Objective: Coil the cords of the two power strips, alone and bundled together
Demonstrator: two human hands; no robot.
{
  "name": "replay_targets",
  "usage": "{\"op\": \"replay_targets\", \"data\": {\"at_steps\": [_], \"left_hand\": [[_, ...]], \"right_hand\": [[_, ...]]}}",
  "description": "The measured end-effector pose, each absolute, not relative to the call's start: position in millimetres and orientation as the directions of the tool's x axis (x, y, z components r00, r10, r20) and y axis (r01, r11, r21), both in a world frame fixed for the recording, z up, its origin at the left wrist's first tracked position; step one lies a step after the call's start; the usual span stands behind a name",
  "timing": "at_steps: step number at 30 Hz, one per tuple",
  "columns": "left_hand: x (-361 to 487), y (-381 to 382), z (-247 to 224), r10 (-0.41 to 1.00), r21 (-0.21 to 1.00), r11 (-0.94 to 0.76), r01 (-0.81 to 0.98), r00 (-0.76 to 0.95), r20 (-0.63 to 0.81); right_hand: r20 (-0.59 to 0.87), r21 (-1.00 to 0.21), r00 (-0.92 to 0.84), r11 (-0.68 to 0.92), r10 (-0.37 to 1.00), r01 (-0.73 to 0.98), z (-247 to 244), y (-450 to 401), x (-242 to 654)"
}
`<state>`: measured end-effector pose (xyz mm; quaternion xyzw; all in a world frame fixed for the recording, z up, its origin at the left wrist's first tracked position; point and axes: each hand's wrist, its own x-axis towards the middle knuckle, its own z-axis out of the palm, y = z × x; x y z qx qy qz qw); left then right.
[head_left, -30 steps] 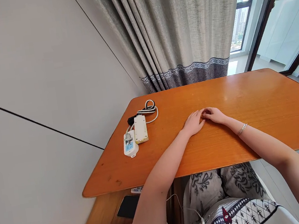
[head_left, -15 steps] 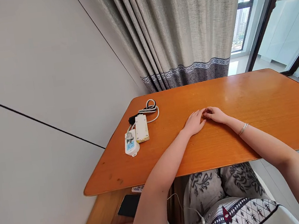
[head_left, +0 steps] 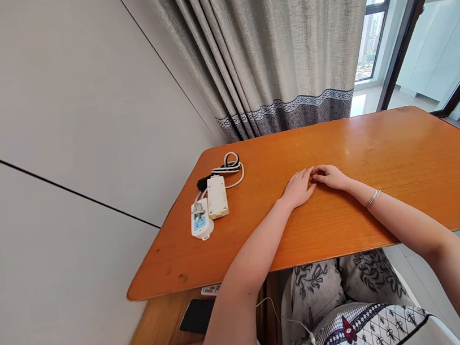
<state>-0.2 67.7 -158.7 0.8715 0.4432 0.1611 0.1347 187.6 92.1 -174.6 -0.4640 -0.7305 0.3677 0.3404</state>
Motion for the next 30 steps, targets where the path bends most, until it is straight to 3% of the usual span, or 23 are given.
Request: {"op": "replay_targets", "data": {"at_steps": [15,18,23,30], "left_hand": [[-8,72,-159,0.796,0.376,-0.595,0.71,0.586,0.153],[-22,82,-154,0.811,0.33,-0.579,0.746,0.568,0.139],[-67,108,-139,0.924,0.142,-0.355,0.924,0.325,0.201],[-144,132,-112,0.955,-0.03,-0.027,0.999,0.035,0.293]], "right_hand": [[0.155,-0.819,-0.332,0.309,0.931,0.483,-173,90,187],[0.155,-0.808,-0.322,0.307,0.934,0.502,-174,91,187],[0.15,-0.793,-0.315,0.304,0.937,0.527,-176,91,186],[0.156,-0.781,-0.317,0.313,0.936,0.541,-174,88,184]]}}
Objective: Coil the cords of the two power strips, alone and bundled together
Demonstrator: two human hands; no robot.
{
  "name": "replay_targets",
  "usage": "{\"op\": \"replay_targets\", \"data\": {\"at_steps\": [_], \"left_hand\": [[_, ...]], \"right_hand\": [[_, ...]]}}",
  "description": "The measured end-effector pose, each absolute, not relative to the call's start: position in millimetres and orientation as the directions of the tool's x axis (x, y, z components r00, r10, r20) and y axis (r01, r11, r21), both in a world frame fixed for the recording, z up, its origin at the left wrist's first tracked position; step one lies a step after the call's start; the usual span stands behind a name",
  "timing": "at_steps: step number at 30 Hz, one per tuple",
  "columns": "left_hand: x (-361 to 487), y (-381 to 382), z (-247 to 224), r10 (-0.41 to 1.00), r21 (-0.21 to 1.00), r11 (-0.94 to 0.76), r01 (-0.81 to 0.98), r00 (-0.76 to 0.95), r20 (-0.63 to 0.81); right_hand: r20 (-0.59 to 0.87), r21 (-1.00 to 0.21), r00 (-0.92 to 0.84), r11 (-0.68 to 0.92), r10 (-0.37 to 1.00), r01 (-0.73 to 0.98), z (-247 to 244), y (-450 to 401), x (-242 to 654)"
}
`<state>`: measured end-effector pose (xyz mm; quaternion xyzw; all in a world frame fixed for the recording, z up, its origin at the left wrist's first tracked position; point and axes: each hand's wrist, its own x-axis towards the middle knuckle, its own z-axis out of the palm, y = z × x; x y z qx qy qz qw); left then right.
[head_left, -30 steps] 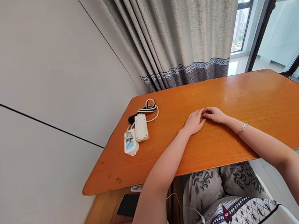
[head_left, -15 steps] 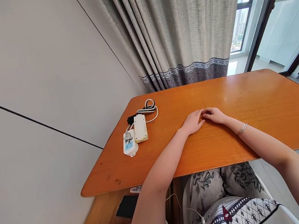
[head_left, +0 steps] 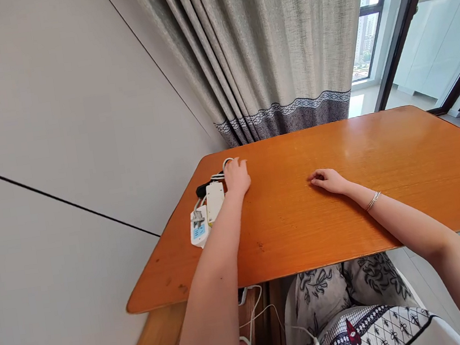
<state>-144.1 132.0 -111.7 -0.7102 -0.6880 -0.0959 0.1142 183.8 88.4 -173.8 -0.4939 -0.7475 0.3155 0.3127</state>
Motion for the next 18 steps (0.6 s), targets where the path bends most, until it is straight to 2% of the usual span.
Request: {"op": "replay_targets", "data": {"at_steps": [3,10,14,18], "left_hand": [[-166,133,-109,0.952,-0.056,0.09,0.994,-0.07,0.298],[-191,134,-109,0.944,-0.107,0.292,0.95,-0.269,0.193],[-196,136,-105,0.951,-0.095,0.281,0.955,-0.264,0.157],[-183,133,-102,0.964,-0.024,0.21,0.977,-0.203,0.172]], "right_hand": [[0.157,-0.776,-0.319,0.317,0.935,0.546,-172,87,183],[0.159,-0.773,-0.329,0.325,0.931,0.545,-170,86,183],[0.163,-0.773,-0.332,0.33,0.929,0.542,-170,86,183],[0.166,-0.775,-0.33,0.33,0.929,0.539,-172,87,183]]}}
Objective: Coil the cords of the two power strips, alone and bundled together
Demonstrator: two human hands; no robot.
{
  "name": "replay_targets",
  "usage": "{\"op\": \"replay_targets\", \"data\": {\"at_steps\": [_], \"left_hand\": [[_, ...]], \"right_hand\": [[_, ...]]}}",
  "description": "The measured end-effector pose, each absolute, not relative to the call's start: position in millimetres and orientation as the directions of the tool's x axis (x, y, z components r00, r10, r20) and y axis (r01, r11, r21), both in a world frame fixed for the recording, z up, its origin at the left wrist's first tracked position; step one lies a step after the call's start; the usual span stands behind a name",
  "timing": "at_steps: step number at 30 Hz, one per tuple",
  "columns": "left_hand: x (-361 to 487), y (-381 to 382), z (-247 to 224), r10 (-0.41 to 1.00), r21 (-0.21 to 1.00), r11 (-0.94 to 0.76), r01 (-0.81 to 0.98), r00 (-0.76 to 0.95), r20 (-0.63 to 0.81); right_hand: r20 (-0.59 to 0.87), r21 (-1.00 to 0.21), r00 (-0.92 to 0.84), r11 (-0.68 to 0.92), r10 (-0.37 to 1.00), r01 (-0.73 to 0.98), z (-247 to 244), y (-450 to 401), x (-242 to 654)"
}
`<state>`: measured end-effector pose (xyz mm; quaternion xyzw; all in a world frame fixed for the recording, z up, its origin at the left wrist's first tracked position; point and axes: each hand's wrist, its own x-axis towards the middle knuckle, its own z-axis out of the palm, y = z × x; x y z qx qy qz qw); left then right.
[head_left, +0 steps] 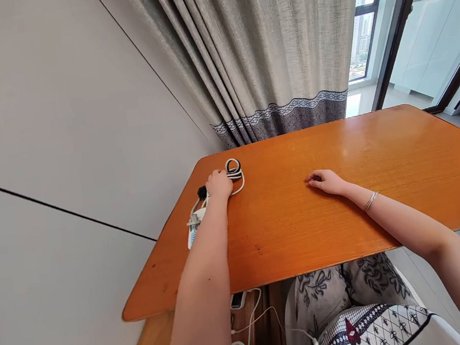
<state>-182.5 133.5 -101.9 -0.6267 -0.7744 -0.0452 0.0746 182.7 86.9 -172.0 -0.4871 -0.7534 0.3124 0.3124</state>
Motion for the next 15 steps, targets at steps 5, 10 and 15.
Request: {"op": "replay_targets", "data": {"at_steps": [5,10,15], "left_hand": [[-136,131,-98,0.98,0.11,0.029,0.994,-0.05,0.195],[-68,118,-99,0.933,0.398,-0.276,0.875,0.143,0.33],[-6,99,-109,0.886,0.509,-0.451,0.733,0.296,0.358]], "right_hand": [[0.206,-0.786,-0.319,0.351,0.925,0.509,-175,87,181],[0.385,-0.781,-0.214,0.44,0.898,0.443,-171,80,180],[0.647,-0.546,-0.24,0.659,0.724,0.517,-163,78,189]]}}
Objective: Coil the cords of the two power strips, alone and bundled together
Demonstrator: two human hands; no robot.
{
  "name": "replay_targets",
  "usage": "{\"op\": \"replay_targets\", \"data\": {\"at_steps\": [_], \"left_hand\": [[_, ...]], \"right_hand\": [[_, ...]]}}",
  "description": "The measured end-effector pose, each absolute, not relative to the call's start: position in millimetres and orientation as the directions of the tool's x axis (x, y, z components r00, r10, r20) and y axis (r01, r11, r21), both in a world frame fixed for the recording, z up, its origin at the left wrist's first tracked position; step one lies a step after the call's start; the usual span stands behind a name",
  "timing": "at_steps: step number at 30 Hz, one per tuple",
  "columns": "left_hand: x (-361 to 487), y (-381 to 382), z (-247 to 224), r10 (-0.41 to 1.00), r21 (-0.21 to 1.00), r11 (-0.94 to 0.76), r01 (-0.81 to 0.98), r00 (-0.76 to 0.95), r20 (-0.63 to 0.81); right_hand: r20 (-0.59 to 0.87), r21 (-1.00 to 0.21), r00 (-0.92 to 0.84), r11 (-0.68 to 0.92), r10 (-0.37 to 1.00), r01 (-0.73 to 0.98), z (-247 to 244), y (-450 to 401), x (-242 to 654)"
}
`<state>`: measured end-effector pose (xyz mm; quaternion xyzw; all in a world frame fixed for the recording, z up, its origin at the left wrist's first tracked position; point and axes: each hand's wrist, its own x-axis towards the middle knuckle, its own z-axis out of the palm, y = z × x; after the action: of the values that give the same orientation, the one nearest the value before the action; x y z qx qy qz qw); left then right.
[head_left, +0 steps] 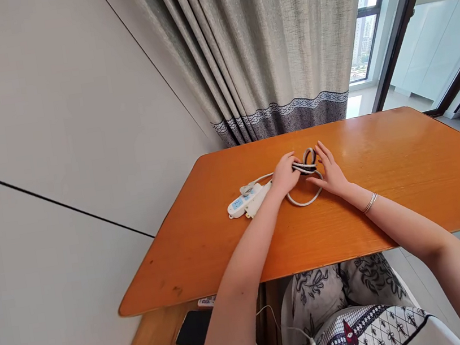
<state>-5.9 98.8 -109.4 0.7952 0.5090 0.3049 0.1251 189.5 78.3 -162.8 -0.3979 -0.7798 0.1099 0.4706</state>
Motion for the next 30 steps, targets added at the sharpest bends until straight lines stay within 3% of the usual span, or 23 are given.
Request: {"op": "replay_targets", "data": {"at_steps": [3,8,21,26,30], "left_hand": [[17,96,-112,0.878,0.53,-0.473,0.704,0.324,0.352],[26,103,-102,0.889,0.55,-0.457,0.699,0.34,0.307],[12,107,-97,0.844,0.635,-0.521,0.57,0.455,0.284],[10,106,-99,0.816,0.581,-0.565,0.586,0.504,0.285],[8,103,-100,0.811,0.515,-0.583,0.629,0.491,0.319]], "right_hand": [[0.672,-0.454,-0.267,0.669,0.691,0.589,-165,86,198],[0.689,-0.48,-0.175,0.624,0.703,0.617,-172,99,205],[0.722,-0.454,-0.214,0.684,0.658,0.571,-158,92,207],[0.713,-0.475,-0.224,0.693,0.664,0.543,-152,91,205],[0.659,-0.58,-0.142,0.619,0.739,0.529,-147,89,204]]}}
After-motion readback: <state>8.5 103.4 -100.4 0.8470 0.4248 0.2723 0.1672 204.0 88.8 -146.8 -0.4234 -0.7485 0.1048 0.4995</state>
